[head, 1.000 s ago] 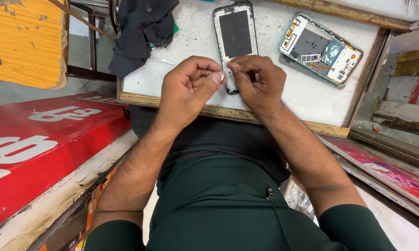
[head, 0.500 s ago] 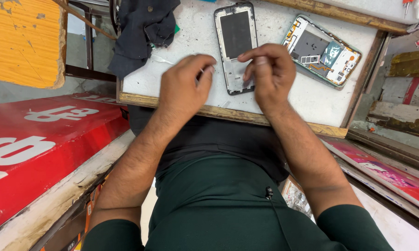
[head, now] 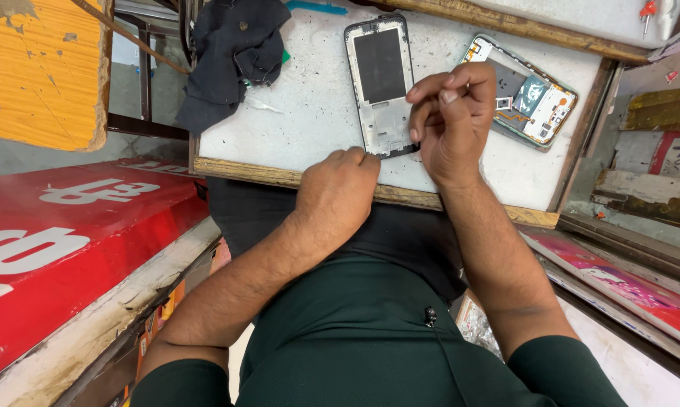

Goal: The person handles a disassembled smartphone, peels off a small adhesive strip, and wipes the phone frame and workbench with a dark cloth. The person then places the phone frame on the table next to another disassembled phone.

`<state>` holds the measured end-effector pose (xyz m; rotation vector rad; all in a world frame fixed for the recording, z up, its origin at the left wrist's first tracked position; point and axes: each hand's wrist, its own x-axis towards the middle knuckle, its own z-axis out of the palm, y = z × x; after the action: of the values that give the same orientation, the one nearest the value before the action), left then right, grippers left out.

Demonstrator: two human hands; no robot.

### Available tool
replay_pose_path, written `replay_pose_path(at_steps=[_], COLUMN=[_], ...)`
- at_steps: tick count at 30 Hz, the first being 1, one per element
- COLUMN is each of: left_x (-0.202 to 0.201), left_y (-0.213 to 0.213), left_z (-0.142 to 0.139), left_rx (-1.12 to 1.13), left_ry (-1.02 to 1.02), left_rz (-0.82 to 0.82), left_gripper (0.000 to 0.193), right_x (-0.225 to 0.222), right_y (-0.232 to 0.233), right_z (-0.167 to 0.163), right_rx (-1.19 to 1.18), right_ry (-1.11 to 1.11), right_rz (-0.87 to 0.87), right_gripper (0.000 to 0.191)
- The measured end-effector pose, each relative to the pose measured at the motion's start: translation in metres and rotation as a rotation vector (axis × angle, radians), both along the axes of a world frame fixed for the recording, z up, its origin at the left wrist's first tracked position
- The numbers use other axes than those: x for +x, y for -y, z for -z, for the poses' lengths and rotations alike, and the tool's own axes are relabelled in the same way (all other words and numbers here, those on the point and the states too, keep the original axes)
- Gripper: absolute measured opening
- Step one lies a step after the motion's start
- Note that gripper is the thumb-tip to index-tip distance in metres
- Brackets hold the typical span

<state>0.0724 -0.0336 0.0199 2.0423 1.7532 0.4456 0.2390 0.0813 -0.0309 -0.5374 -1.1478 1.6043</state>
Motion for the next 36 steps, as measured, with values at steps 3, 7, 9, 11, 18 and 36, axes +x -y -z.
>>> replay_pose_path(at_steps=[3, 7, 9, 11, 18, 36], left_x=[-0.009, -0.027, -0.033, -0.034, -0.023, -0.026], left_y=[-0.001, -0.005, -0.009, -0.014, -0.034, -0.036], left_z=[-0.009, -0.023, -0.026, -0.027, -0.024, -0.017], left_rx=[0.051, 0.051, -0.009, -0.08, -0.073, -0.237], left_ry=[0.281, 0.587, 0.762, 1.0, 1.303, 1.425], left_rz=[-0.013, -0.074, -0.137, -0.206, -0.252, -0.207], left_gripper=[0.015, 0.02, 0.014, 0.011, 0.007, 0.021], right_x=[-0.001, -0.004, -0.005, -0.005, -0.005, -0.003], right_y=[-0.001, 0.004, 0.006, 0.008, 0.013, 0.009], right_z=[0.0, 0.002, 0.002, 0.0, -0.005, 0.0], right_rx=[-0.052, -0.031, 0.019, 0.064, 0.063, 0.092], right_ry=[-0.038, -0.025, 0.064, 0.107, 0.125, 0.185], right_rz=[-0.082, -0.174, -0.169, -0.157, -0.156, -0.12], right_gripper=[0.007, 0.008, 0.008, 0.011, 0.016, 0.021])
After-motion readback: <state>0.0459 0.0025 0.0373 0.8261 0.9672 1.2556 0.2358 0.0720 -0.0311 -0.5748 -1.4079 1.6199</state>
